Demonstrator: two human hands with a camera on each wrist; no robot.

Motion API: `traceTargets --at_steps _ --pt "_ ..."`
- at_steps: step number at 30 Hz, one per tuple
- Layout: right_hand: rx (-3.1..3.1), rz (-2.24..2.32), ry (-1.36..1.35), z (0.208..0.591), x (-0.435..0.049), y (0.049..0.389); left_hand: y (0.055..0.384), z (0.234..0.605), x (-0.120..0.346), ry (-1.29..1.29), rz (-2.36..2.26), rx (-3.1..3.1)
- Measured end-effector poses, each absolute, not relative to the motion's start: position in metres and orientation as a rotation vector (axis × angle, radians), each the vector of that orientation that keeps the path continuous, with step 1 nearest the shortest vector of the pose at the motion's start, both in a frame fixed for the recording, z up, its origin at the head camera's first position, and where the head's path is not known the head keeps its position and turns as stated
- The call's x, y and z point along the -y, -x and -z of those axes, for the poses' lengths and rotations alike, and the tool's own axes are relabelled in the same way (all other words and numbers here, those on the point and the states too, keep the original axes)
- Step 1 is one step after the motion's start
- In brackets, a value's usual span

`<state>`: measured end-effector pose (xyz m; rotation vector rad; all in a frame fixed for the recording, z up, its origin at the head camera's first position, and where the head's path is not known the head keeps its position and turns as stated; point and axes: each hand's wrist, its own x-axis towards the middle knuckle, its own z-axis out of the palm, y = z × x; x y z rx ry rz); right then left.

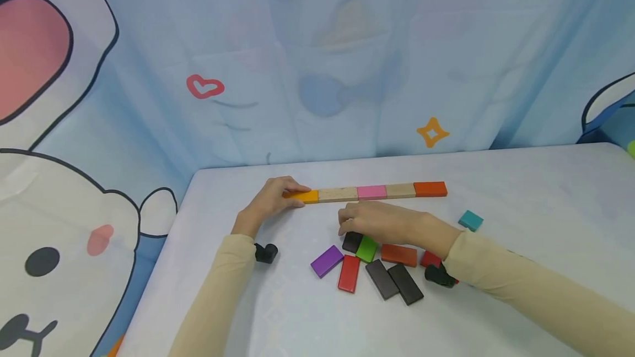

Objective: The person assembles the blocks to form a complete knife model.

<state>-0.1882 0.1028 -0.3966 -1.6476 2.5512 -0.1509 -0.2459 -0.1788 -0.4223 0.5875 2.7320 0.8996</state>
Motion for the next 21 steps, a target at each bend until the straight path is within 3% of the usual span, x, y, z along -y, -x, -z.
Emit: traceTargets --at_steps 8,21 --pt "-2.557 0.196 1.645 0.3978 -0.1044 0.1896 0.2476 0.4212 0.1804 -0.582 -0.881 -2.721" --pt "-2.486 0.397 1.339 0.4043 -0.1027 0.1882 0.2491 0.4232 0.1786 -0.584 -0.873 -2.721"
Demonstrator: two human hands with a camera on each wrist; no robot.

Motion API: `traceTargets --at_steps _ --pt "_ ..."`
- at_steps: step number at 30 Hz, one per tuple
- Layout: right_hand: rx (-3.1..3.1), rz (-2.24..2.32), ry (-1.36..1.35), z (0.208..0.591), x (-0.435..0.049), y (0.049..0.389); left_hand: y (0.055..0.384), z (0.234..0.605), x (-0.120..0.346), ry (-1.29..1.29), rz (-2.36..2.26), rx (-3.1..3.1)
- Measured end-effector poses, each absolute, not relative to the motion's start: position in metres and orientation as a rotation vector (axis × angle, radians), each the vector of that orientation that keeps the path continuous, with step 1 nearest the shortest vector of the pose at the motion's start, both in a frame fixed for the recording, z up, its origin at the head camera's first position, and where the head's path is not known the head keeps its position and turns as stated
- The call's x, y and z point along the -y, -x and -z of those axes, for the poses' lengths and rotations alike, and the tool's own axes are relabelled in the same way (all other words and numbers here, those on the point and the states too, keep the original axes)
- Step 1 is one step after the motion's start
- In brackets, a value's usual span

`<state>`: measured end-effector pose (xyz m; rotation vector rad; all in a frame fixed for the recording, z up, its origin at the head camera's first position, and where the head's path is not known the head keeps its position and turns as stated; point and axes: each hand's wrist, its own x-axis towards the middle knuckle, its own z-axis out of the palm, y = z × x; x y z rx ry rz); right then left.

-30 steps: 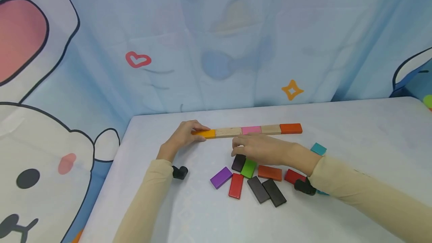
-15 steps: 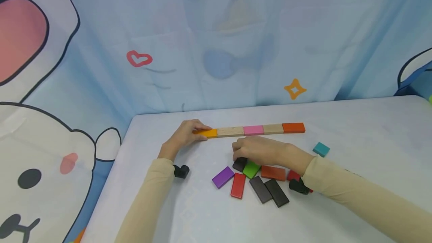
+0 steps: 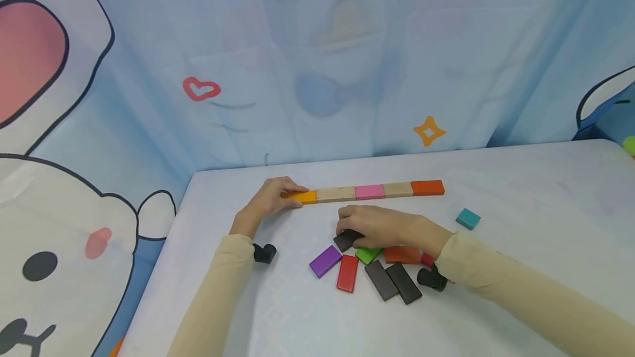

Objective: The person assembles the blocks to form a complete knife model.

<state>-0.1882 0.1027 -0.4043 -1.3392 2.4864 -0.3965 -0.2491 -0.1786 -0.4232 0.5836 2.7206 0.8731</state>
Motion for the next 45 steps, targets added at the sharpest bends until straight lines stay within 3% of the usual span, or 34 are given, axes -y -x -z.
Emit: traceTargets --at_steps 18,45 --pt "-2.91 0.574 0.995 0.401 -0.167 0.214 0.248 0.417 0.181 -0.554 -0.879 -2.705" --pt "-2.931 0.459 1.086 0.413 -0.165 0.209 0.251 0.422 0.179 -0.583 -0.853 -2.722"
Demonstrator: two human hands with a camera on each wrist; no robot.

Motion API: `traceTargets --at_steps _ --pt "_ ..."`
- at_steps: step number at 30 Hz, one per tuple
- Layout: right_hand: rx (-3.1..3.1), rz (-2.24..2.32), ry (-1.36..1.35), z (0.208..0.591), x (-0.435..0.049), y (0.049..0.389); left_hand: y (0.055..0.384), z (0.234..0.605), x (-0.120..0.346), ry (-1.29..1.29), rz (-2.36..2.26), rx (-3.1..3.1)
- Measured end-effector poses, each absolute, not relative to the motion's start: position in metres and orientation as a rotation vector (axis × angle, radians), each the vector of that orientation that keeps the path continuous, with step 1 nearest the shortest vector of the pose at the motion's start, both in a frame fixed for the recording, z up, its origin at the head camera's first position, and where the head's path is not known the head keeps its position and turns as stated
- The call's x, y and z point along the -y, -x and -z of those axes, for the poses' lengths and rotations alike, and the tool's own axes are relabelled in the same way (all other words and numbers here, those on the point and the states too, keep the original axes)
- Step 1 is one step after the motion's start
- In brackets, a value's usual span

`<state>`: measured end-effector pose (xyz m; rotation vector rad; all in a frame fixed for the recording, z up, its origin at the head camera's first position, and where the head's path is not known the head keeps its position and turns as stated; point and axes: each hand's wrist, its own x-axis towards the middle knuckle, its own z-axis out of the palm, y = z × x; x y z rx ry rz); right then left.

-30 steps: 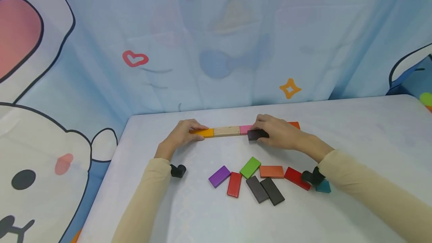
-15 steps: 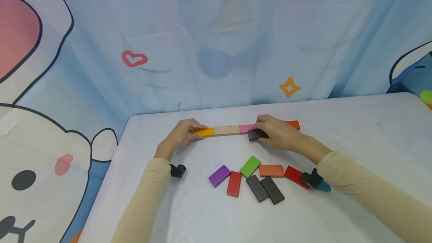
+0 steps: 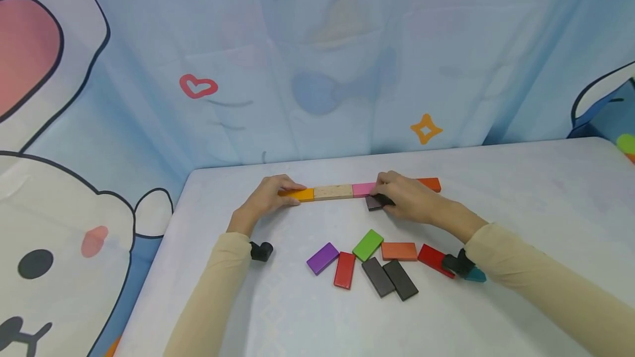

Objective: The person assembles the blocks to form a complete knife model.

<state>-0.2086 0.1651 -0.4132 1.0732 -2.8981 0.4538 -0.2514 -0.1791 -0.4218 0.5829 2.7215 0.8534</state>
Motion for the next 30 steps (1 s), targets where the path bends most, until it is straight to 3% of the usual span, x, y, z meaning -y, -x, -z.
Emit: traceTargets --at_steps 30 --pt "2.871 -0.356 -1.001 0.4106 -0.1557 0.2009 0.2485 0.42 0.1778 -0.597 -0.86 -2.724"
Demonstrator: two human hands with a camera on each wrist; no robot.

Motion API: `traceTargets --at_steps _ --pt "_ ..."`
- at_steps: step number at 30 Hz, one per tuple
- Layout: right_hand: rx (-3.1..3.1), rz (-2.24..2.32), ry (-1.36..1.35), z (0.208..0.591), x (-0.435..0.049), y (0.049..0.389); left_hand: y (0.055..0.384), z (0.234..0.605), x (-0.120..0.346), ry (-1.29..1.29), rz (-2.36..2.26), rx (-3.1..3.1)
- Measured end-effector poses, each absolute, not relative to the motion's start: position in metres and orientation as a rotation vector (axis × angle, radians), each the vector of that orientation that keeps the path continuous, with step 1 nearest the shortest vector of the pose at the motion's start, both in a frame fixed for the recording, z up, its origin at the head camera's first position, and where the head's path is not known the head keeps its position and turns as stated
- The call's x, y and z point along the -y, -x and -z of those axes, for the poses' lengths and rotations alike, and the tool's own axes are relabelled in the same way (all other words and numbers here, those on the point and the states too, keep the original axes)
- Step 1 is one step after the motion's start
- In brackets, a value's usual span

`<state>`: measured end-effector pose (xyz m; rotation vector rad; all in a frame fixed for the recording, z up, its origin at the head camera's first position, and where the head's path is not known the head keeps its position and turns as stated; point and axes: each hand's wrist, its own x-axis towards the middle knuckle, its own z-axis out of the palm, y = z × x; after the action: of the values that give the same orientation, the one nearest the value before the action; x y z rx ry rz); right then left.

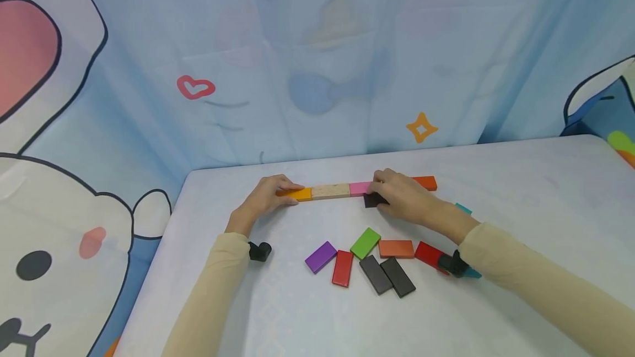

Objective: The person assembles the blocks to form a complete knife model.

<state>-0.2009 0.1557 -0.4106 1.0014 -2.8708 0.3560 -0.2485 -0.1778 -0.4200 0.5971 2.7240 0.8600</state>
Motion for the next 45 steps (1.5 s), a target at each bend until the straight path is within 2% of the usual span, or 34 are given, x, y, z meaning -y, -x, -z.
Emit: traceTargets --at_steps 4,11,15,24,34,45 --pt "2.819 -0.375 -1.132 0.403 -0.135 0.187 0.248 0.42 0.177 -0.606 -0.875 -2.719" --pt "2.763 -0.399 -1.567 0.4 -0.085 0.153 0.246 0.422 0.178 -0.594 -0.863 -2.727" --pt "2.783 -0.338 -1.681 0.405 -0.065 0.141 0.246 0.423 0.178 -0.601 -0.862 -2.727" --pt "2.758 -0.326 -1.676 0.414 -0.059 0.14 0.246 0.421 0.174 -0.703 -0.799 -2.725" --pt "2.854 -0.147 -1.612 0.404 -0.042 0.132 0.249 0.416 0.176 -0.766 -0.83 -2.696" --pt "2.954 -0.343 -1.604 0.408 -0.049 0.141 0.253 0.42 0.177 -0.616 -0.935 -2.689"
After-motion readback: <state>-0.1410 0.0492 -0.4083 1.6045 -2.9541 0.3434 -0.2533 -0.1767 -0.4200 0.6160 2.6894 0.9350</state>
